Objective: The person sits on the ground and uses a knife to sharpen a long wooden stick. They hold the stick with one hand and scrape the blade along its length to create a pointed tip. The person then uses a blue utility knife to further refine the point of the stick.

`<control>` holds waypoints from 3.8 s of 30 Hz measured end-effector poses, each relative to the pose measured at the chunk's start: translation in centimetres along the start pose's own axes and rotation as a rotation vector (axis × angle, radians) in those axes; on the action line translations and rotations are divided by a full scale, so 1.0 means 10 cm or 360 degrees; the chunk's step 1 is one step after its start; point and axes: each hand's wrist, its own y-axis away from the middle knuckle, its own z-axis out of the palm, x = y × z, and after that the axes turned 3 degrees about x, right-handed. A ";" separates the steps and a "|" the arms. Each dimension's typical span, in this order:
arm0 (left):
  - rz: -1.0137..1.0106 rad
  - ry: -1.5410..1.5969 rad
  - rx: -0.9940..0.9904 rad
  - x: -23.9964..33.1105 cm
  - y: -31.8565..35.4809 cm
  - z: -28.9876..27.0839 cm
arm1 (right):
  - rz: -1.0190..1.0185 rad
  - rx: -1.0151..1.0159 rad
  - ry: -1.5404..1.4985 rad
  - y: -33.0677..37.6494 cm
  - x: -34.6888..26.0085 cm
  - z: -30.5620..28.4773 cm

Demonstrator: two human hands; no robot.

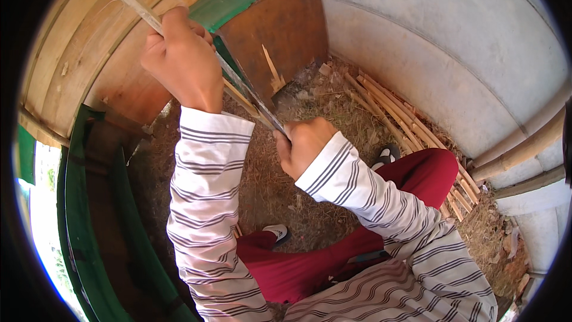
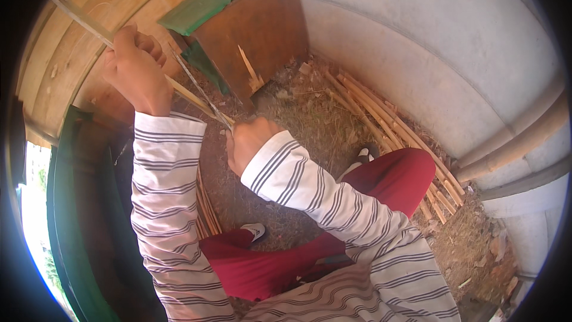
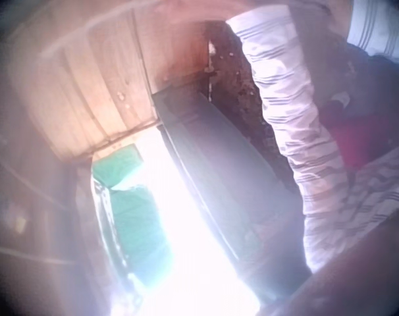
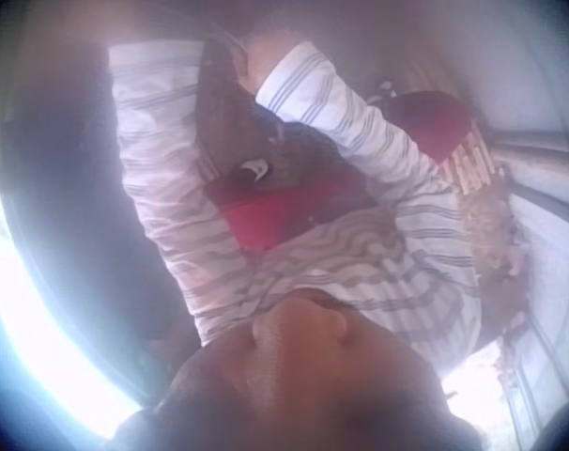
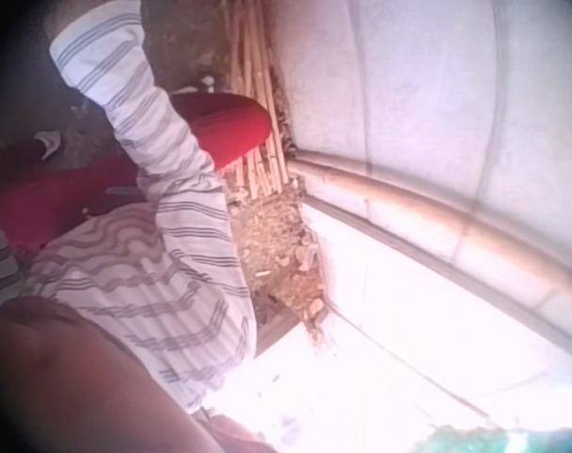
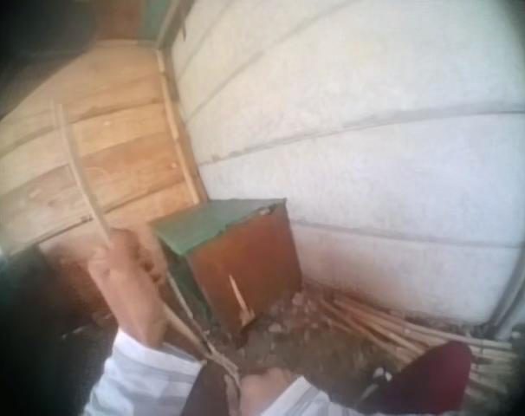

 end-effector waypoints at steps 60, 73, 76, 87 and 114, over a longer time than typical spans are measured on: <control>-0.0007 0.0127 -0.0111 -0.01 0.08 -0.20 | -0.0196 -0.0060 0.0202 -0.08 -0.05 -0.16; 0.0005 0.0094 -0.0057 0.01 0.07 -0.11 | -0.0197 -0.0001 0.0318 -0.02 -0.04 -0.24; 0.0019 0.0077 -0.0051 0.04 0.09 -0.07 | -0.0279 0.0129 0.0245 -0.16 -0.18 -0.26; 0.0069 0.0040 -0.0038 0.04 0.10 -0.17 | -0.0315 0.0122 0.0217 -0.11 -0.15 -0.21; 0.0061 0.0096 -0.0094 0.04 0.16 -0.10 | -0.0221 0.0072 0.0332 0.01 -0.13 -0.18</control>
